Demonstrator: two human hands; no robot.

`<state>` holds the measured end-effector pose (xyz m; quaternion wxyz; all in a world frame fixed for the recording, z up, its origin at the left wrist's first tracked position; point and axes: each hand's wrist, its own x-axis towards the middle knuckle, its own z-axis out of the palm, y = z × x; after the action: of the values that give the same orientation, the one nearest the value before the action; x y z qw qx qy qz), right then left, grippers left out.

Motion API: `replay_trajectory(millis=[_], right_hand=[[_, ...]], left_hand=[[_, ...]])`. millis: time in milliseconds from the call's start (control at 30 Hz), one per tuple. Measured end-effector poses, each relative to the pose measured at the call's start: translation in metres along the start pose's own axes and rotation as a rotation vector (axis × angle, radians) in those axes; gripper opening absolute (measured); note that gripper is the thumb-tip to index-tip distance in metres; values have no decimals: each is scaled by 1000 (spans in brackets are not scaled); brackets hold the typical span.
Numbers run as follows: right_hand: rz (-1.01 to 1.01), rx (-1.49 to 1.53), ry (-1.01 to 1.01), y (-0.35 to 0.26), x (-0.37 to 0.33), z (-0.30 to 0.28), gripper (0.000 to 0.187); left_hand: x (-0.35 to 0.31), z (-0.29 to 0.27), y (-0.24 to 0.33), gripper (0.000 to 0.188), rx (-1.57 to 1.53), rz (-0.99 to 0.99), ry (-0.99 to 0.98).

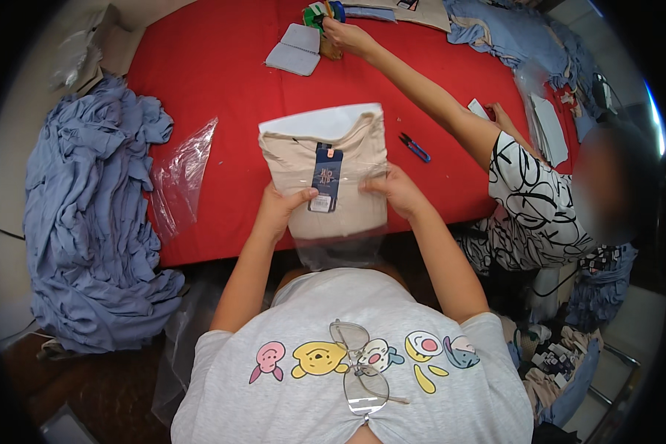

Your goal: The person places folded shirts into plastic bags, seals the bags by hand, and stacks the completed packages on a table.

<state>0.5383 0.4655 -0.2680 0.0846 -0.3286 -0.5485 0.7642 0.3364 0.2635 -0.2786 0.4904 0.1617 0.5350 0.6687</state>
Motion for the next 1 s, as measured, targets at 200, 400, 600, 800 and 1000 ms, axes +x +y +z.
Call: replay_trajectory(millis=[200, 400, 600, 800, 1000], right_hand=[[-615, -221, 6, -82, -16, 1, 34], [-756, -220, -48, -65, -12, 2, 25], [-226, -209, 494, 124, -20, -76, 39], [-133, -117, 571, 134, -52, -49, 20], [-105, -521, 497, 134, -38, -6, 32]], left_hand=[[-30, 32, 119, 34, 407, 815, -190], [-42, 8, 95, 39, 1027, 892, -37], [-35, -84, -34, 22, 1259, 492, -94], [-30, -37, -42, 58, 1235, 569, -115], [2, -26, -62, 74, 1456, 499, -92]])
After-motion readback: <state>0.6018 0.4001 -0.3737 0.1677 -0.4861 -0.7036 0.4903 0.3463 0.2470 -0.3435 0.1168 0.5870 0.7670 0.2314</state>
